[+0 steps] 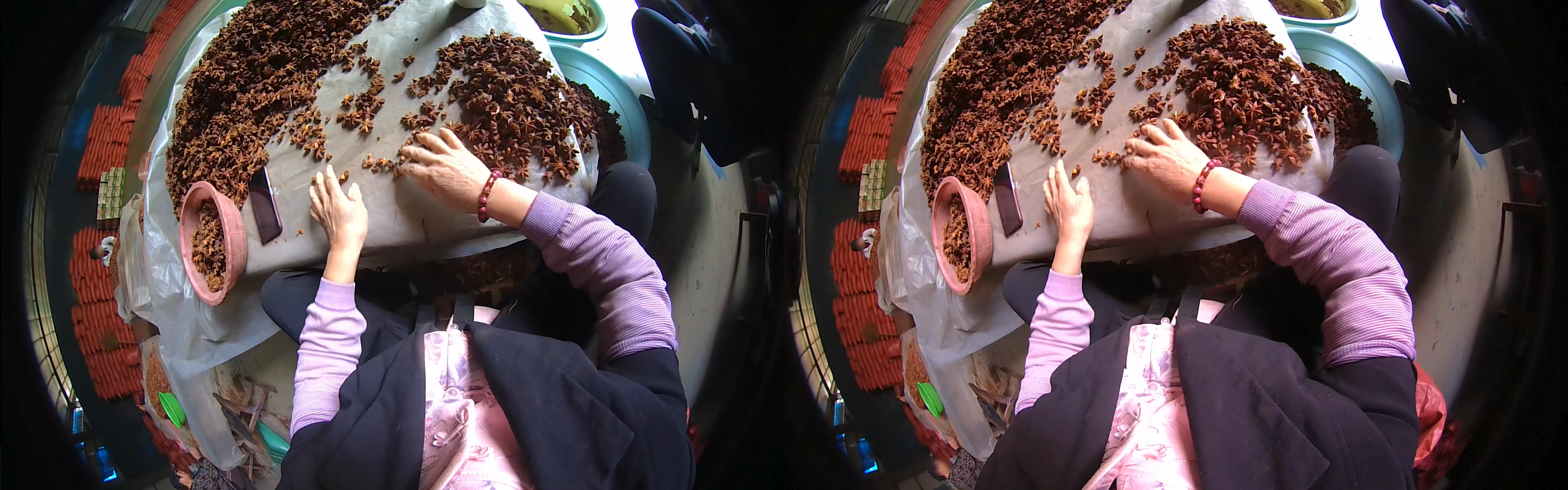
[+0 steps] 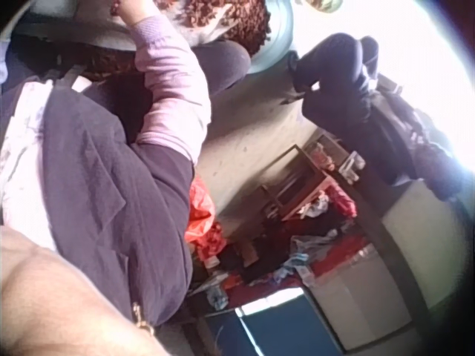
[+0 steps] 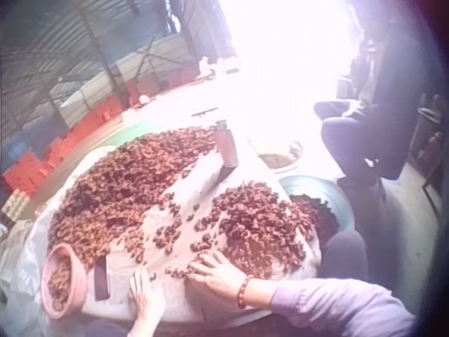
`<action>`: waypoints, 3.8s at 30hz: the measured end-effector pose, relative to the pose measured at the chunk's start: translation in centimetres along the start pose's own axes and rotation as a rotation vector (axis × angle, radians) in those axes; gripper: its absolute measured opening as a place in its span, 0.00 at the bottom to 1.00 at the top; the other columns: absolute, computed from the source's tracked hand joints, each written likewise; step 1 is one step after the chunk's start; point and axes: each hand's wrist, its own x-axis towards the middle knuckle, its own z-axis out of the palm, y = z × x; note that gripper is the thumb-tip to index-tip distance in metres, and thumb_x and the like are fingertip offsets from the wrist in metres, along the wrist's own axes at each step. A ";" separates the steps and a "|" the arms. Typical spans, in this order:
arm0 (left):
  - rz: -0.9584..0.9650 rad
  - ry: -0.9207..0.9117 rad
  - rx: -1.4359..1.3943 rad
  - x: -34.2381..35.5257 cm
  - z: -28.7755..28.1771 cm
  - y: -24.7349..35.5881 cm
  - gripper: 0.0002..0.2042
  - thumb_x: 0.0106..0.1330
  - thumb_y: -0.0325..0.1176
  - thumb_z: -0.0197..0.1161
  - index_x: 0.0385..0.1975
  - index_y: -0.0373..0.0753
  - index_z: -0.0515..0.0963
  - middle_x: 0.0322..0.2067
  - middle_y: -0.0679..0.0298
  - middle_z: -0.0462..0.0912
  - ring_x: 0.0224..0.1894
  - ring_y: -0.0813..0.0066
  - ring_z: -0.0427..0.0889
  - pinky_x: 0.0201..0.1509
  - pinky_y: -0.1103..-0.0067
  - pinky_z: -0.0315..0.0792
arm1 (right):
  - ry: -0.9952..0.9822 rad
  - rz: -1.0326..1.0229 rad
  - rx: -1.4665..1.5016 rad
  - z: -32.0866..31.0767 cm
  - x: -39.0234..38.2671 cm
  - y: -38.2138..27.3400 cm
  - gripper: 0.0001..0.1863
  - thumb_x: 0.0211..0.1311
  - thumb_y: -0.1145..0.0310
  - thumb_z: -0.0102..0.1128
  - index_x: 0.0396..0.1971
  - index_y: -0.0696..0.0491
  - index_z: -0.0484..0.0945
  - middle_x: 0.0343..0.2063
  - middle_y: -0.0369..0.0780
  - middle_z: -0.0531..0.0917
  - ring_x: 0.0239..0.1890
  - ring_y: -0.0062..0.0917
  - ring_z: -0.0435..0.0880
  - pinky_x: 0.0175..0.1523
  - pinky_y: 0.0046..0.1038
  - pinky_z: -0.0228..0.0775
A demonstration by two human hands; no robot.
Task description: The person sits on the floor and sorts dried star anise by hand, picking individual pieces from a large pile on a white sheet and placing them into a pink basket. The person repeatedly picks, inspects, and transfers the spice while another person sits nearby.
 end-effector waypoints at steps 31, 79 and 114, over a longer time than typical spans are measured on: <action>0.065 -0.074 -0.570 5.9 -0.3 3.4 0.04 0.57 0.27 0.66 0.27 0.33 0.82 0.24 0.62 0.85 0.27 0.81 0.81 0.34 0.83 0.73 | 0.115 0.281 0.589 -0.7 1.5 -1.0 0.10 0.57 0.70 0.57 0.38 0.57 0.79 0.34 0.45 0.82 0.42 0.37 0.80 0.48 0.34 0.71; 0.294 -0.112 -0.329 10.6 1.6 3.8 0.09 0.57 0.31 0.64 0.34 0.36 0.82 0.29 0.53 0.84 0.31 0.61 0.84 0.37 0.73 0.76 | 0.179 0.337 0.594 -1.2 2.7 2.1 0.11 0.61 0.69 0.54 0.38 0.56 0.81 0.33 0.45 0.83 0.37 0.39 0.82 0.45 0.36 0.75; 0.383 -0.116 -0.492 9.9 0.1 4.5 0.09 0.69 0.31 0.55 0.37 0.35 0.81 0.28 0.58 0.84 0.31 0.66 0.81 0.36 0.74 0.75 | 0.282 0.269 0.616 -2.0 2.6 1.8 0.09 0.59 0.69 0.59 0.34 0.57 0.82 0.24 0.43 0.84 0.25 0.35 0.84 0.36 0.30 0.77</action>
